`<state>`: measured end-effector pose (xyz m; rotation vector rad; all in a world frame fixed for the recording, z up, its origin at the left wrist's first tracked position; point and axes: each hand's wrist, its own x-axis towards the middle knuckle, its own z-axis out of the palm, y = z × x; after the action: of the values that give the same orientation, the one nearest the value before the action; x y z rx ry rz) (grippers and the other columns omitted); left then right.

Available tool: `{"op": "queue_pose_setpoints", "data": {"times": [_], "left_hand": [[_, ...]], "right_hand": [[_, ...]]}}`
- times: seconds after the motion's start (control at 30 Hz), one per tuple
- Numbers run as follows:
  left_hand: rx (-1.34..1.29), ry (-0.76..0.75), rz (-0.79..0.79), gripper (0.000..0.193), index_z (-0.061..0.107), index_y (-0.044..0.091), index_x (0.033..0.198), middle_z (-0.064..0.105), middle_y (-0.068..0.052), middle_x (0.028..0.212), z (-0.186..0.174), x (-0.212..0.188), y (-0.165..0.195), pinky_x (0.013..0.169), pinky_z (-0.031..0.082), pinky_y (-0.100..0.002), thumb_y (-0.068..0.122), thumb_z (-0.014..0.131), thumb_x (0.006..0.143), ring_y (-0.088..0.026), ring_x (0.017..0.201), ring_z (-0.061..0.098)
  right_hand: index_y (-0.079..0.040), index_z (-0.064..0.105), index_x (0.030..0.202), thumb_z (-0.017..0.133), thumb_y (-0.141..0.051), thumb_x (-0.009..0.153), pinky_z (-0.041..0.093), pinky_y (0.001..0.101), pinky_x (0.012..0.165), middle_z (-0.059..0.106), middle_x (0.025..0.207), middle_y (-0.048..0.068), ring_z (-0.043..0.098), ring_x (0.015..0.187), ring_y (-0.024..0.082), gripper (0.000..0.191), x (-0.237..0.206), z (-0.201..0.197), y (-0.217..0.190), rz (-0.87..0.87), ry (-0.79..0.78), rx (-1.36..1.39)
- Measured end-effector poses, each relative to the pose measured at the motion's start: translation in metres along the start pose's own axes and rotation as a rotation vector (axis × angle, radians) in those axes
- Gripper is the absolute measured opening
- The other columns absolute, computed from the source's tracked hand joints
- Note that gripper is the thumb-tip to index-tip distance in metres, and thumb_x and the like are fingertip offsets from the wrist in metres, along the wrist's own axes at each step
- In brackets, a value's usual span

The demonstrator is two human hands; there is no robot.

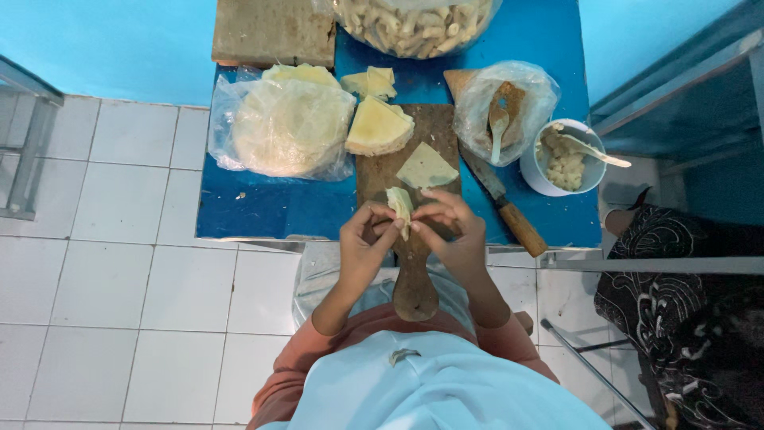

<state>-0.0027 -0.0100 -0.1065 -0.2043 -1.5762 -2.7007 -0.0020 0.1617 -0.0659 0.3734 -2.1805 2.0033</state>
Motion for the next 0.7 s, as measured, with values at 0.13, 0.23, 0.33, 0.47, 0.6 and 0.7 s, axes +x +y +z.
{"op": "queue_pose_setpoints", "data": {"times": [0.13,0.23,0.33,0.47,0.6,0.7], "left_hand": [[0.212,0.028,0.075,0.01,0.063,-0.004,0.105,0.069,-0.007,0.103,0.008,-0.001,0.008,0.081,0.056,-0.024,-0.005,0.069,0.097,-0.009,0.095,0.068],[0.444,0.024,0.132,0.01,0.066,-0.004,0.103,0.068,-0.005,0.1,0.01,-0.005,0.012,0.076,0.057,-0.023,-0.005,0.071,0.094,-0.009,0.092,0.071],[0.42,0.002,0.147,0.011,0.064,-0.003,0.103,0.068,-0.004,0.101,0.006,-0.006,0.01,0.08,0.056,-0.023,-0.005,0.07,0.095,-0.008,0.094,0.07],[0.089,0.008,0.077,0.011,0.06,0.0,0.109,0.066,-0.003,0.102,-0.006,-0.001,0.005,0.08,0.052,-0.022,-0.003,0.066,0.1,-0.006,0.095,0.065],[-0.052,0.098,0.006,0.006,0.061,0.001,0.11,0.067,-0.004,0.099,-0.019,0.001,0.009,0.072,0.051,-0.023,0.005,0.06,0.105,-0.006,0.083,0.062],[-0.259,0.204,-0.122,0.011,0.061,0.004,0.108,0.067,-0.001,0.098,-0.025,0.002,0.014,0.07,0.053,-0.025,0.011,0.056,0.101,-0.007,0.08,0.064]], "right_hand": [[0.0,0.056,0.138,0.083,0.005,0.083,0.06,0.0291,0.09,0.074,0.107,0.012,0.071,0.101,0.015,0.062,-0.001,0.001,0.003,-0.078,0.003,0.002],[-0.001,0.054,0.138,0.082,0.007,0.082,0.059,0.0276,0.084,0.072,0.102,0.01,0.071,0.096,0.013,0.062,-0.004,0.002,0.006,0.015,0.028,0.024],[0.0,0.054,0.139,0.078,0.009,0.086,0.057,0.0272,0.087,0.069,0.102,0.007,0.068,0.097,0.013,0.058,-0.002,0.001,0.014,0.081,0.062,0.223],[0.002,0.056,0.139,0.066,0.007,0.091,0.053,0.026,0.083,0.066,0.106,0.007,0.065,0.096,0.013,0.049,0.002,-0.012,0.029,0.234,0.119,0.584],[-0.001,0.053,0.133,0.059,0.003,0.089,0.059,0.032,0.087,0.063,0.11,0.007,0.069,0.098,0.017,0.044,0.015,-0.03,0.045,0.308,0.211,0.798],[0.002,0.054,0.137,0.059,0.006,0.093,0.056,0.0288,0.087,0.063,0.117,0.01,0.066,0.102,0.016,0.044,0.029,-0.045,0.051,0.182,0.269,0.725]]}}
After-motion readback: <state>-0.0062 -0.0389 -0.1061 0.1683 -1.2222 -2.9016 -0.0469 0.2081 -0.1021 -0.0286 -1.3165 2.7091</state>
